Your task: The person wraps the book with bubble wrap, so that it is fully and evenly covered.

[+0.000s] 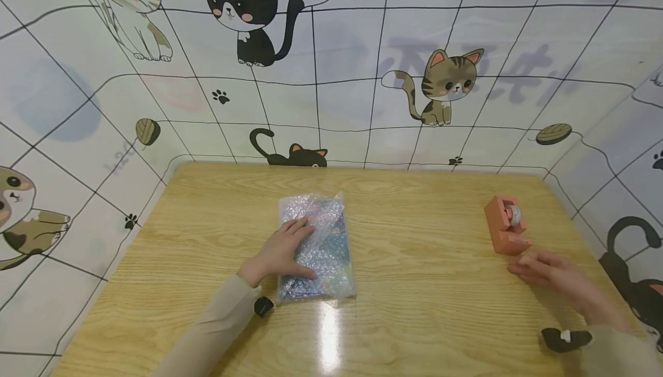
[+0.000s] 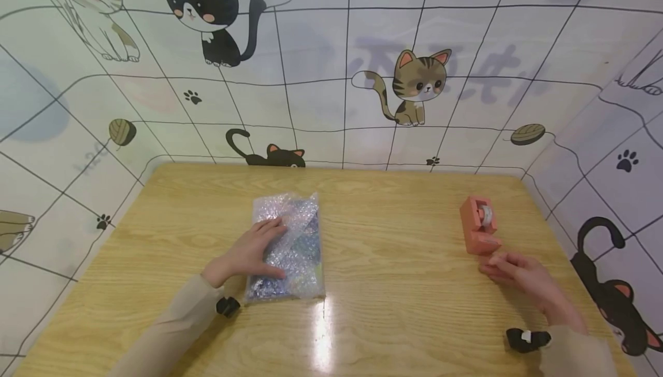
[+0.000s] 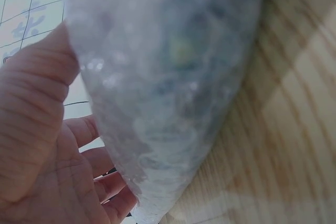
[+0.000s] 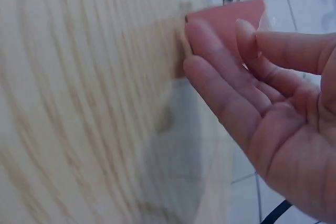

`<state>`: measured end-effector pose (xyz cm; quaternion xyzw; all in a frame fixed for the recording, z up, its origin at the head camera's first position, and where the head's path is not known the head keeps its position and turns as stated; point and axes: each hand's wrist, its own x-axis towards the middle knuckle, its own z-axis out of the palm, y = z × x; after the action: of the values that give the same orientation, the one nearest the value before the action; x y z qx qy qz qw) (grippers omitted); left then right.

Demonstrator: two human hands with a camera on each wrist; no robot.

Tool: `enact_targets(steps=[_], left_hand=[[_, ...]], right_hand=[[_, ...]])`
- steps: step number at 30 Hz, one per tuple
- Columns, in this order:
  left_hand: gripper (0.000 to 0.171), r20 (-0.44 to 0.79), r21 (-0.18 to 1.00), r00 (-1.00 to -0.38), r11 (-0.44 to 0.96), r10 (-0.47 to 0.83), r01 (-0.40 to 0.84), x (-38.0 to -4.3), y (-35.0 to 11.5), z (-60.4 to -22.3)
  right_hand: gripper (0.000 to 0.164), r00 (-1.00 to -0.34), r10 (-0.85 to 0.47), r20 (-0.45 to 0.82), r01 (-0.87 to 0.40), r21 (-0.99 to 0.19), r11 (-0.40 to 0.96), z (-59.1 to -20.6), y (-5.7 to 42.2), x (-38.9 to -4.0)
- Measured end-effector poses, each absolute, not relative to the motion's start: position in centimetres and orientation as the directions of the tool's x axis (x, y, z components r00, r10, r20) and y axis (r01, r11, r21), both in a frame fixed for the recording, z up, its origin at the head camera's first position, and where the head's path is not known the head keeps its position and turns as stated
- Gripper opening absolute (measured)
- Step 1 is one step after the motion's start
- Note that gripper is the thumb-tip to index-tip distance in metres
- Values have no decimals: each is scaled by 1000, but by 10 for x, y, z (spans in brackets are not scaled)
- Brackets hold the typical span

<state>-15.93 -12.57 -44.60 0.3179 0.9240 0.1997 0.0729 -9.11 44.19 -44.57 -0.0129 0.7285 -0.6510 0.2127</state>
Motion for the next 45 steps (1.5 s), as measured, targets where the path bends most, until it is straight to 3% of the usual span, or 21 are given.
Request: enact_targets(steps=[6, 13, 20, 29, 36, 45], left_hand=[[101, -5, 414, -790, 720, 614, 557, -159, -127, -448], [101, -1, 416, -789, 718, 614, 558, -159, -129, -448], [101, 5, 415, -784, 712, 620, 566, -160, -129, -449], [99, 4, 412, -780, 710, 625, 571, -160, -129, -447], [99, -8, 413, -781, 714, 624, 566, -161, -128, -446], [100, -13, 411, -785, 719, 619, 560, -161, -129, -447]], right_hand=[[26, -960, -101, -260, 216, -922, 322, -431, 418, -84], [19, -989, 2, -147, 141, -943, 302, -417, 389, -89], [17, -999, -21, -46, 38, -955, 293, -410, 358, -101], [23, -998, -62, -4, -16, -947, 321, -397, 318, -117], [26, -995, -102, -18, -11, -962, 271, -393, 294, -131], [33, -991, -123, -45, 3, -946, 324, -392, 260, -146]])
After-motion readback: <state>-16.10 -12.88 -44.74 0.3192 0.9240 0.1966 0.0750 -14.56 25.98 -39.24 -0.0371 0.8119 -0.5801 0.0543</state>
